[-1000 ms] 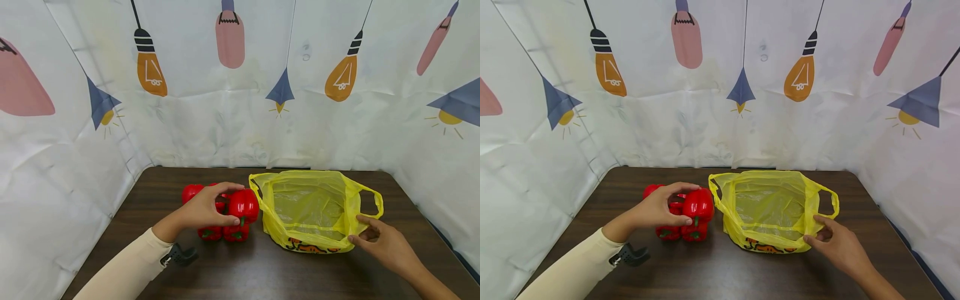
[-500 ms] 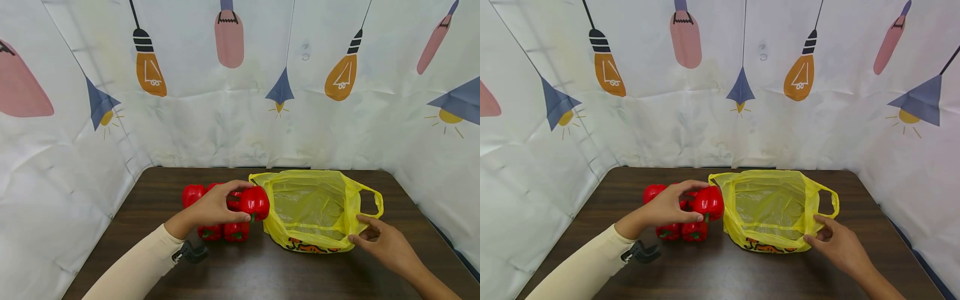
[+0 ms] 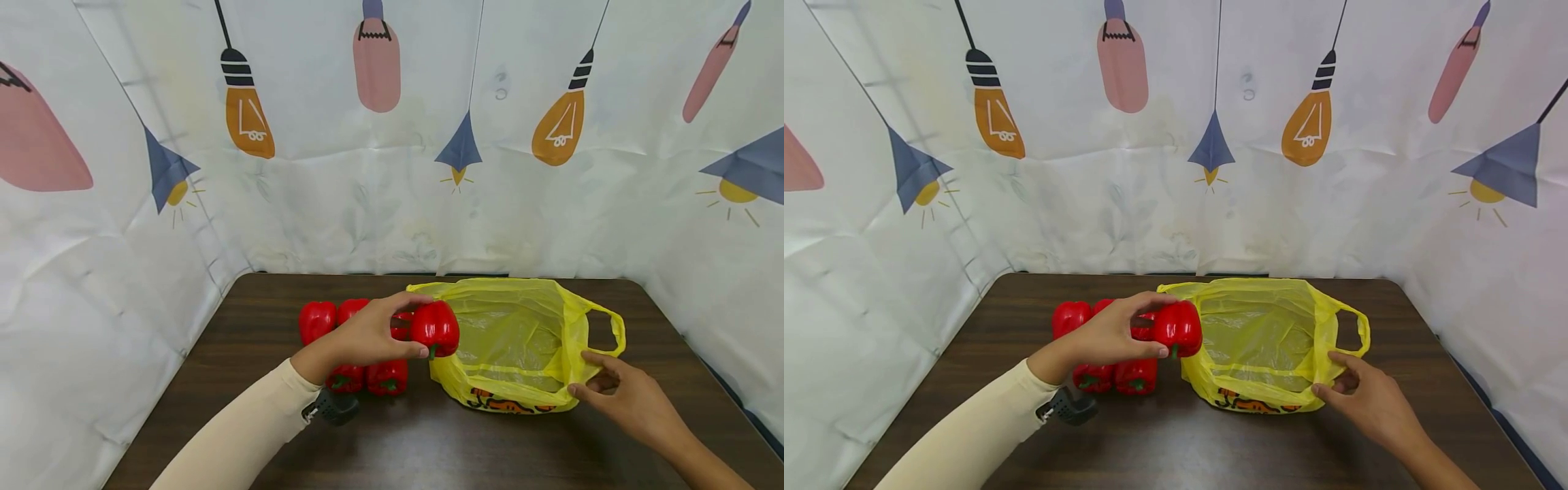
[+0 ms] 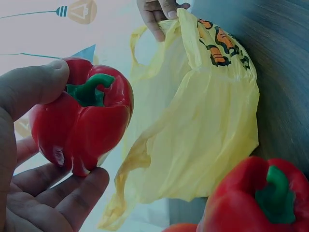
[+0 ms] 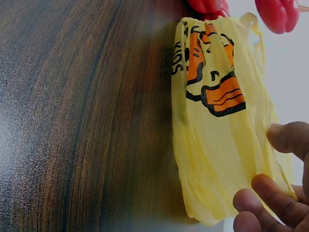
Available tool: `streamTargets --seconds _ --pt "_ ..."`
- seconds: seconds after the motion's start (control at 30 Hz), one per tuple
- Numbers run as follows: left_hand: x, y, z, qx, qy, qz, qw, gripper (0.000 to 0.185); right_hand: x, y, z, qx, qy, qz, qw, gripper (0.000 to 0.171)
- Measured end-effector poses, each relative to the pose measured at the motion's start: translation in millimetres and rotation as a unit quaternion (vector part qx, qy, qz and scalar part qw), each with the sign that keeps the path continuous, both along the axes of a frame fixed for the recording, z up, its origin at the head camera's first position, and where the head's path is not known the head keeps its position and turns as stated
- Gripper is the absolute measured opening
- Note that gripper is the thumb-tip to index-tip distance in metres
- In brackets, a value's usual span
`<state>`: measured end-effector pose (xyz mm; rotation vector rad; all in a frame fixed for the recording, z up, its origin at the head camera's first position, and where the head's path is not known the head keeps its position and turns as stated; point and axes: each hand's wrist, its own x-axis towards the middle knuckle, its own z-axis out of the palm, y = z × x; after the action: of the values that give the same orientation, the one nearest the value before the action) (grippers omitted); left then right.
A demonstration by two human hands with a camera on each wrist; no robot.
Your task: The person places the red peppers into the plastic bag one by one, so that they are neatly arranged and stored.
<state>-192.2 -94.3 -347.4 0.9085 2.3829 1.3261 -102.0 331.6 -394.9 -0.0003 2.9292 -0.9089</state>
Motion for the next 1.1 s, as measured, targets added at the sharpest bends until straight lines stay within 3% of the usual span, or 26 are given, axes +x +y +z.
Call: streamTargets --seconds 0.2,0.43,0.97,1.1 --pt "-2.7 12 -1.3 -0.004 0.006 -0.019 0.9998 0.077 -1.1 1 0.0 0.001 -0.004 0.000 1.000 0.086" --pt "-5.9 27 -4.0 0.024 -0.005 -0.054 0.9982 0.075 -2.0 2 -0.5 0.002 -0.005 0.001 1.000 0.086" --pt "-9.2 59 -14.0 0.042 -0.005 -0.067 0.9968 0.073 -3.9 0 0.1 0.006 -0.006 0.001 1.000 0.087" --pt "-9.6 68 -16.4 0.031 0.012 -0.071 0.9969 0.073 -3.6 0 -0.2 0.006 -0.007 0.000 1.000 0.087"
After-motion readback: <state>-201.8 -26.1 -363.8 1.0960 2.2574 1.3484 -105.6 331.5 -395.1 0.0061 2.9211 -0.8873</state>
